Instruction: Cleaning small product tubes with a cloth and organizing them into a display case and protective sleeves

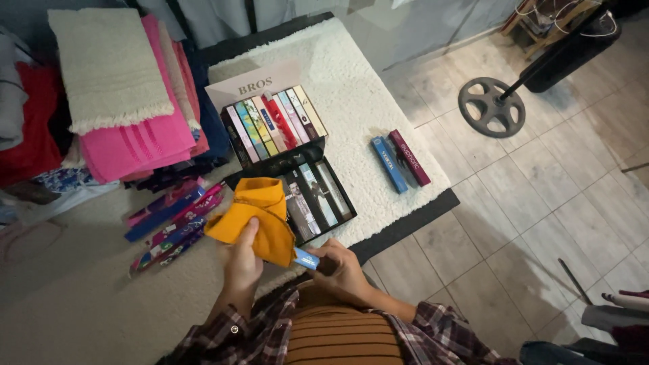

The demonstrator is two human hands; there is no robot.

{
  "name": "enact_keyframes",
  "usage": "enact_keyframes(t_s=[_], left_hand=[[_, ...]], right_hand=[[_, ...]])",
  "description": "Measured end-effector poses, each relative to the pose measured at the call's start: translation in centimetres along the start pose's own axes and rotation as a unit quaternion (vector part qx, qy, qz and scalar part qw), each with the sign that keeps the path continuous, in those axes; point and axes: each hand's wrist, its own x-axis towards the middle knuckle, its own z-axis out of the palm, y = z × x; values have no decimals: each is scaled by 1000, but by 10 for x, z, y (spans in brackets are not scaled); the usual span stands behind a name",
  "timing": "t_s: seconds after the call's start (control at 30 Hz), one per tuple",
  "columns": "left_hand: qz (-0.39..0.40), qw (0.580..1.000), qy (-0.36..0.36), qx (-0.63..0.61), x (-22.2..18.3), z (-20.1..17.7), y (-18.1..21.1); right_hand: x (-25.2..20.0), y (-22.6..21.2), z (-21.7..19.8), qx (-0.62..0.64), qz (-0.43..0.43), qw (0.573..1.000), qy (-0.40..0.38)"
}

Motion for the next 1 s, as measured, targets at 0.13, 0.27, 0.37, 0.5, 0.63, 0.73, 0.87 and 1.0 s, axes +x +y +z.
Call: enact_keyframes(t_s=[0.13,0.27,0.37,0.5,0.63,0.73,0.87,1.0], left_hand=[[39,999,11,18,14,-15,-2],[242,930,-30,276,12,-23,6],[200,911,-35,360,11,-41,4],[92,926,-17,366,2,-49,8],[128,831,-114,530,8,-90,1],[1,852,-103,514,-2,-98,-1],[-82,873,-175,449,-9,-104,-14],[-210,903,-161,338,-21,-85,-24]], right_hand=[[3,-10,-1,-2,31,999,-22],[1,-6,-3,-42,33,998,-24],[-6,-3,-4,-59,30,997,-30],[-14,4,-12,-121,16,991,-61],[-8,-8,-21,-210,-48,973,-78],[-5,-6,-23,-252,-117,960,-36],[0,-16,-26,-333,-103,934,-73],[-14,13,-25,-441,-75,883,-143]])
